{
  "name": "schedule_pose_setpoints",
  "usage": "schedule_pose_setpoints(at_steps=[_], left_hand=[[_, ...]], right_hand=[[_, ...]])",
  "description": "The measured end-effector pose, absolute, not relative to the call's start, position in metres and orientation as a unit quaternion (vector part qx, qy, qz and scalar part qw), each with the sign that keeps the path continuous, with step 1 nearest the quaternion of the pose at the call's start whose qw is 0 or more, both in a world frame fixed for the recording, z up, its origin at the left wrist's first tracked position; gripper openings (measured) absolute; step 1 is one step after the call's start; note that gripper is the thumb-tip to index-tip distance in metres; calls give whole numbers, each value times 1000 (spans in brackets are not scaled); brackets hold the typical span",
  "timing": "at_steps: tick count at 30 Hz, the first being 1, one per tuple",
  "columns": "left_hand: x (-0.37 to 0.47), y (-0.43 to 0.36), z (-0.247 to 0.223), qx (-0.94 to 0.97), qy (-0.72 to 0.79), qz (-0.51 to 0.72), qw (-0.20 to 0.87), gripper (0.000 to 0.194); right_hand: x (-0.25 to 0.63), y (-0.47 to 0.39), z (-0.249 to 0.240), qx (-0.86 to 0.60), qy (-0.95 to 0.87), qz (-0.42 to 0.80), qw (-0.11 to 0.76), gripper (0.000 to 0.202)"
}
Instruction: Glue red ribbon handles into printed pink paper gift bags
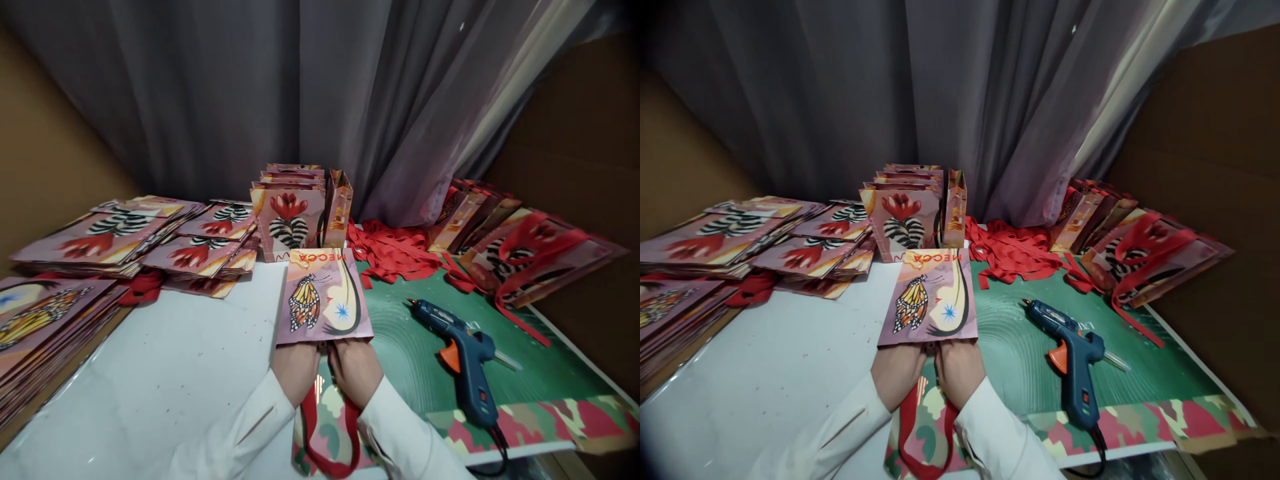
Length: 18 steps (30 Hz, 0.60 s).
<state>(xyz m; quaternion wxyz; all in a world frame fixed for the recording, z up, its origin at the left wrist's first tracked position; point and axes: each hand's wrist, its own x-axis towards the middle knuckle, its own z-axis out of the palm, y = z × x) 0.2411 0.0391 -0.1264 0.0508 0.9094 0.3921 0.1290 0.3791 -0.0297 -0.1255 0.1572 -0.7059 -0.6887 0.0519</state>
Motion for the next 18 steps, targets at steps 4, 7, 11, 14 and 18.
schedule_pose_setpoints(at_steps=[4, 7, 11, 14, 18], left_hand=[[244, 39, -130, 907, 396, 129, 56, 48], [247, 40, -131, 906, 399, 133, 55, 46], [249, 44, -133, 907, 392, 142, 58, 49], [249, 47, -134, 907, 390, 147, 60, 51], [250, 49, -133, 907, 388, 151, 60, 55]], right_hand=[[380, -29, -127, -698, -694, 39, 170, 38], [380, -29, -127, -694, -698, 37, 175, 39], [379, -29, -129, -690, -701, 34, 179, 38], [380, -29, -132, -691, -700, 30, 180, 39], [379, -29, -134, -691, -699, 26, 181, 41]])
